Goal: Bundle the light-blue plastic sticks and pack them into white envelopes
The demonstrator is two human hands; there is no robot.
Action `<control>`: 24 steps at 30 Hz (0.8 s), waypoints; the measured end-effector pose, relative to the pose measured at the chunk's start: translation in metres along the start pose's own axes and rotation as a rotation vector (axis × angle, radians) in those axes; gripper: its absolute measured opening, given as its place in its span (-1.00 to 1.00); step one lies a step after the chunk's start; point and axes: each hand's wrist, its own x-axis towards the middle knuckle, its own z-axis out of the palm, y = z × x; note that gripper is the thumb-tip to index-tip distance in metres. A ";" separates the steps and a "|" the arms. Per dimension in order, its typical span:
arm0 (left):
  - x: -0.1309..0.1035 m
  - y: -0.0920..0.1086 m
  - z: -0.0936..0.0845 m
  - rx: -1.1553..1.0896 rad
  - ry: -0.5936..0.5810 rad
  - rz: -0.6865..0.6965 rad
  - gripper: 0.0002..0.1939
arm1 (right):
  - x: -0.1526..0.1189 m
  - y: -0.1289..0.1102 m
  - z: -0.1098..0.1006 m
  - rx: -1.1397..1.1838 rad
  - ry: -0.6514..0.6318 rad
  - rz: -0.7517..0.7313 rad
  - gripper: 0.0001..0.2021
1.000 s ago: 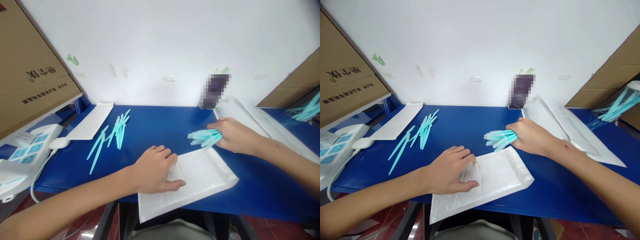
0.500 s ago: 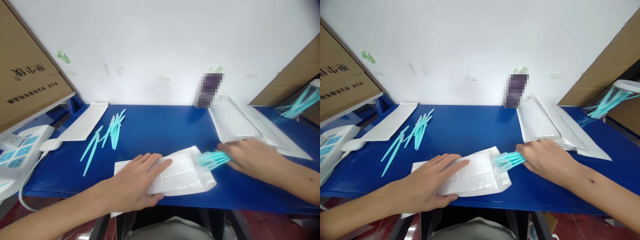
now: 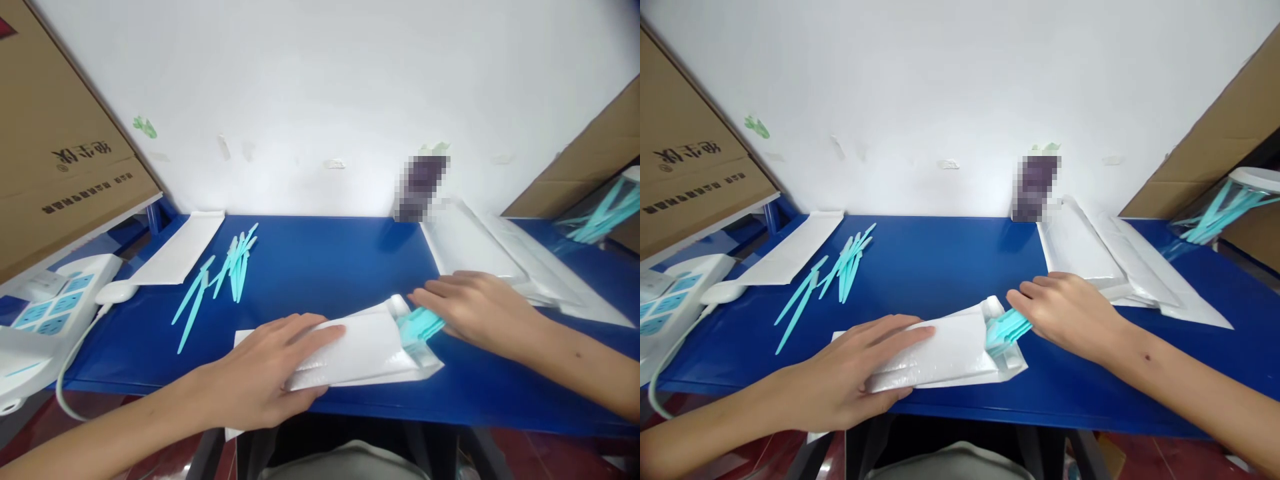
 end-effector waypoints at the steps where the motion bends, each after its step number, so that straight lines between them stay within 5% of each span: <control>1: 0.000 0.000 0.000 -0.009 0.007 0.006 -0.26 | 0.004 0.002 -0.001 -0.015 0.012 -0.019 -0.80; 7: 0.005 0.004 -0.001 -0.053 0.049 -0.115 -0.30 | 0.031 0.001 -0.022 -0.007 -0.077 0.022 -0.87; 12: 0.043 0.002 -0.006 -0.288 -0.047 -0.300 -0.08 | 0.070 -0.011 -0.057 0.013 -0.236 -0.033 -0.80; 16: 0.078 -0.010 -0.018 -0.638 -0.093 -0.282 -0.44 | 0.114 0.000 -0.086 0.073 -0.173 -0.111 -0.68; 20: 0.091 -0.022 -0.025 -0.982 0.052 -0.207 -0.50 | 0.152 0.006 -0.135 0.071 -0.076 -0.048 -0.53; 24: 0.090 -0.025 -0.024 -1.123 0.304 -0.136 -0.35 | 0.170 0.004 -0.190 -0.103 -0.127 0.127 -0.80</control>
